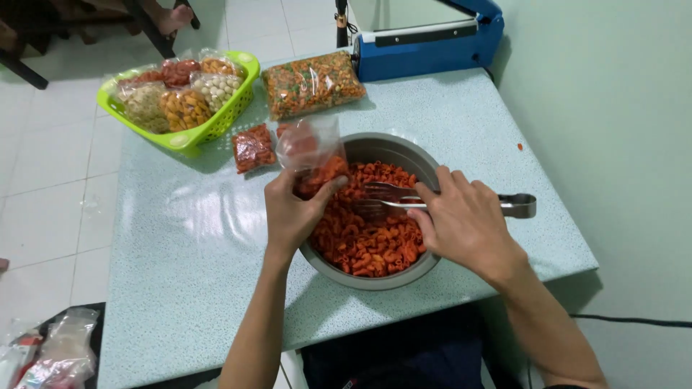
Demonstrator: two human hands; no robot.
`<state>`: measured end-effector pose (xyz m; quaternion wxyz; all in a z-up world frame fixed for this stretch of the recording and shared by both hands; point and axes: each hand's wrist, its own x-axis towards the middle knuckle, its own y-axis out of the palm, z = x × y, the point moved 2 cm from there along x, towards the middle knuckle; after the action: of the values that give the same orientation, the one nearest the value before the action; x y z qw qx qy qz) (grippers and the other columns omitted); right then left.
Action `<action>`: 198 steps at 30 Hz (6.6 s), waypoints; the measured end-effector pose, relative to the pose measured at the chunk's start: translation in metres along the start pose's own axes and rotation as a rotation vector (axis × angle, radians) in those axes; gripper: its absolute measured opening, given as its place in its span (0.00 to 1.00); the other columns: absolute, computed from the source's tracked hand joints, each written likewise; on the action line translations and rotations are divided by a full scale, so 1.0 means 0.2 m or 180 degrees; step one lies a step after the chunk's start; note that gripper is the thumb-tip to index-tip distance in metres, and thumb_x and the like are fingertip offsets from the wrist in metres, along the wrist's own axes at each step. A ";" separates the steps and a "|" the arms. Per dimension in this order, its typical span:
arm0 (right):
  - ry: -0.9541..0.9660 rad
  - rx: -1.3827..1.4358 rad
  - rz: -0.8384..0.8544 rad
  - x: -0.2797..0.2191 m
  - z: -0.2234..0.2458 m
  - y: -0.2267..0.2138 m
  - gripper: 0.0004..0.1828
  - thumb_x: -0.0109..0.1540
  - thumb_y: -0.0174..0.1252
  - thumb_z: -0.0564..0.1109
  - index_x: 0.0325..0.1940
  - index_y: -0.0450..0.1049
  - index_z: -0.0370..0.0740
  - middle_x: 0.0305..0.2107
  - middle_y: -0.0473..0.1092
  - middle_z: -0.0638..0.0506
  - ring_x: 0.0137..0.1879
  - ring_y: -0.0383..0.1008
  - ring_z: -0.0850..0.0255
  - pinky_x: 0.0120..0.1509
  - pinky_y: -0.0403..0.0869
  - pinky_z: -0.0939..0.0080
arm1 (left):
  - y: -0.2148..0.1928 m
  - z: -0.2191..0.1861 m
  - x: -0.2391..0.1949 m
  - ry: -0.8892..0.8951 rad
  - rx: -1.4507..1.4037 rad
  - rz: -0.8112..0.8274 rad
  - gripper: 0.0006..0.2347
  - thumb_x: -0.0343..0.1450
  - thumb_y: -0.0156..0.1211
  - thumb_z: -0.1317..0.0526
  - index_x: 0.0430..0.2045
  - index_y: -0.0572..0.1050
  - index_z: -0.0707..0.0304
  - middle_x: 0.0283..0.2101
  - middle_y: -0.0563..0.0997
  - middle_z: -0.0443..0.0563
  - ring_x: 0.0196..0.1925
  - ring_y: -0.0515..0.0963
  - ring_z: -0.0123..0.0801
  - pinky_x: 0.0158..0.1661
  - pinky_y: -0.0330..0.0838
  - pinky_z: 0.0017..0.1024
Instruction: Using metal tongs to fill small plastic bags with orange-colored snacks from a large bowl.
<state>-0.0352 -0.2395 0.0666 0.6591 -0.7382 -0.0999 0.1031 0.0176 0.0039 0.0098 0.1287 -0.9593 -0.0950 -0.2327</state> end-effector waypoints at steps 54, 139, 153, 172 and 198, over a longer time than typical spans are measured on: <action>0.0055 0.4286 -0.3266 -0.40 0.06 0.24 0.17 0.62 0.59 0.35 0.53 0.66 0.31 0.45 0.70 0.35 0.55 0.78 0.37 0.55 0.87 0.47 | 0.03 -0.13 0.16 -0.0291 0.0158 0.1226 0.21 0.63 0.72 0.52 0.49 0.78 0.56 0.46 0.86 0.52 0.44 0.87 0.36 0.46 0.83 0.30; 0.0193 0.4196 -0.3854 -0.15 -0.44 -0.18 0.16 0.76 0.46 0.50 0.62 0.69 0.39 0.50 0.72 0.39 0.57 0.76 0.45 0.53 0.87 0.46 | -0.04 -0.13 0.06 0.0888 0.0183 0.1816 0.16 0.65 0.75 0.61 0.43 0.76 0.50 0.40 0.86 0.47 0.36 0.88 0.30 0.41 0.83 0.28; -0.0353 0.3903 -0.2481 -0.11 -0.23 0.12 0.13 0.70 0.58 0.36 0.55 0.63 0.32 0.45 0.72 0.37 0.55 0.80 0.44 0.60 0.82 0.53 | -0.03 -0.14 0.07 0.1006 0.0185 0.1580 0.17 0.65 0.75 0.59 0.46 0.77 0.54 0.50 0.84 0.46 0.46 0.87 0.35 0.48 0.82 0.31; 0.0670 0.5047 -0.3379 -0.05 -0.43 0.13 0.09 0.69 0.59 0.46 0.49 0.70 0.40 0.34 0.72 0.43 0.40 0.79 0.47 0.40 0.86 0.49 | -0.04 -0.11 0.06 0.0843 0.0383 0.1532 0.19 0.64 0.75 0.56 0.47 0.77 0.53 0.45 0.86 0.47 0.42 0.88 0.35 0.41 0.80 0.29; -0.0860 0.3820 -0.3452 -0.06 -0.16 -0.32 0.08 0.81 0.45 0.40 0.62 0.55 0.34 0.54 0.55 0.40 0.56 0.72 0.36 0.50 0.85 0.35 | -0.03 -0.07 0.05 0.0697 0.0477 0.1587 0.19 0.65 0.75 0.55 0.46 0.75 0.52 0.32 0.87 0.47 0.32 0.85 0.32 0.35 0.77 0.29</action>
<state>-0.0379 -0.2653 0.1333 0.8825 -0.0903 -0.4493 -0.1060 0.0184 0.0062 0.0282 0.2620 -0.9100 0.1414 -0.2884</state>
